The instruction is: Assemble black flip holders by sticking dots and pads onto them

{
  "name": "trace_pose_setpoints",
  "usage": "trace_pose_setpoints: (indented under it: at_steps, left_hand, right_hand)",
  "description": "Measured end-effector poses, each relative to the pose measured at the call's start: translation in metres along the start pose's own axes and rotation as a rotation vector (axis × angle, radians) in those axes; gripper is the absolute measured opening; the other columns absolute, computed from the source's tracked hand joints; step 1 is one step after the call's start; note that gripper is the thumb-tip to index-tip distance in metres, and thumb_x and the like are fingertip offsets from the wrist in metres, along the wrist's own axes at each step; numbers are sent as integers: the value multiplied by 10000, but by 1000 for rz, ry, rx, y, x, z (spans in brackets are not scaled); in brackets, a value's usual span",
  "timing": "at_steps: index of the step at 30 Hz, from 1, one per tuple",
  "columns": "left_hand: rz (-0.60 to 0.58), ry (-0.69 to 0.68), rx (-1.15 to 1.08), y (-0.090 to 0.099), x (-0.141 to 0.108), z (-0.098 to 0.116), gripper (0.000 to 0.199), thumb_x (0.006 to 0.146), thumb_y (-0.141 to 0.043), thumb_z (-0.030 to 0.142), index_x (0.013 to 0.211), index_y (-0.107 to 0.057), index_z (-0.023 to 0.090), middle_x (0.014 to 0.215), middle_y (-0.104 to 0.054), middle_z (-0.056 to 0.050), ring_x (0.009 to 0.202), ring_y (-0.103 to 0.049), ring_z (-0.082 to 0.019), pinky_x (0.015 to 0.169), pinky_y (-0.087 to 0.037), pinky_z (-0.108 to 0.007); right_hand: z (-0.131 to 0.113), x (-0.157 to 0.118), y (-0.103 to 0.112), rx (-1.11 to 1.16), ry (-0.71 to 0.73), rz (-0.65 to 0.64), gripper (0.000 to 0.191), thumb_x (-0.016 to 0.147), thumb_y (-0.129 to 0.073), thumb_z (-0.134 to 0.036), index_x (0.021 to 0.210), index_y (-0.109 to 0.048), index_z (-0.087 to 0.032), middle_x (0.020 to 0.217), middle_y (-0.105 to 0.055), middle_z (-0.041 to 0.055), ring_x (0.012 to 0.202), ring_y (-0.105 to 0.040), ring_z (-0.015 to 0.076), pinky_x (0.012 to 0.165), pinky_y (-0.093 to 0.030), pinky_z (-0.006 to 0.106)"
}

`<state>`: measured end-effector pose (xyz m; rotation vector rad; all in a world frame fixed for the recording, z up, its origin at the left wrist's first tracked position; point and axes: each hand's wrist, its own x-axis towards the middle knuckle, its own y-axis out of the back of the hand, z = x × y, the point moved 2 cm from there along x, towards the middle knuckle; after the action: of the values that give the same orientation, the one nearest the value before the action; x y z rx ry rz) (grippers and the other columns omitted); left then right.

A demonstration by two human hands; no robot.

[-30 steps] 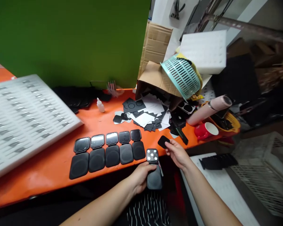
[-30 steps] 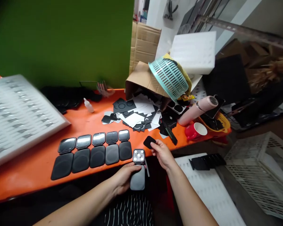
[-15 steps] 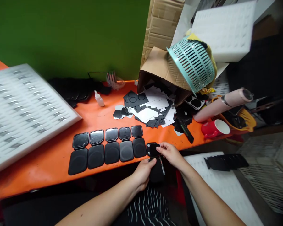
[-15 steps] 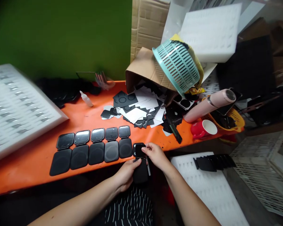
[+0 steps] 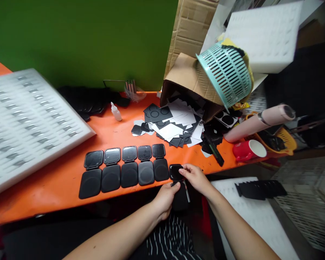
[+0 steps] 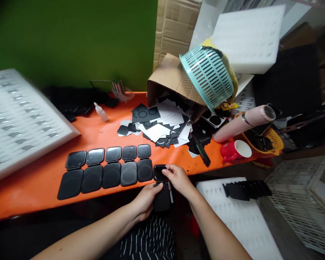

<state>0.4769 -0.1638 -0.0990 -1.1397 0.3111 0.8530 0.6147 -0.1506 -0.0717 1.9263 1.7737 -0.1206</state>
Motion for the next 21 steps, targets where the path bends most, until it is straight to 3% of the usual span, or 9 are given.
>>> trace_pose_setpoints:
  at_steps: [4,16,21]
  left_hand:
    - [8,4,4,0,-1,-1,303,745,-587,375,842,-614,89,733,-629,-94,667,-568,-174,636,-407,-274]
    - [11,0,-6,-1,-1,1,300,727,-604,377,826,-612,94,732,-628,-88,670,-568,-175,644,-405,-273]
    - [7,-13,-9,-1,-2,1,287,733,-601,365,820,-615,92,733,-629,-89,681,-570,-174,651,-406,-269]
  right_hand:
    - [0,0,0,42,-31,-1,268,762,-496,-418,783,-551,-156,650,-550,-13,524,-503,107,464,-410,207]
    - [-6,1,-1,-168,48,-3,215,777,-468,-363,710,-539,-172,647,-547,-13,579,-512,120,521,-408,208]
    - [-5,3,-2,-272,29,67,204,761,-482,-356,688,-530,-172,612,-534,-19,551,-489,110,519,-380,202]
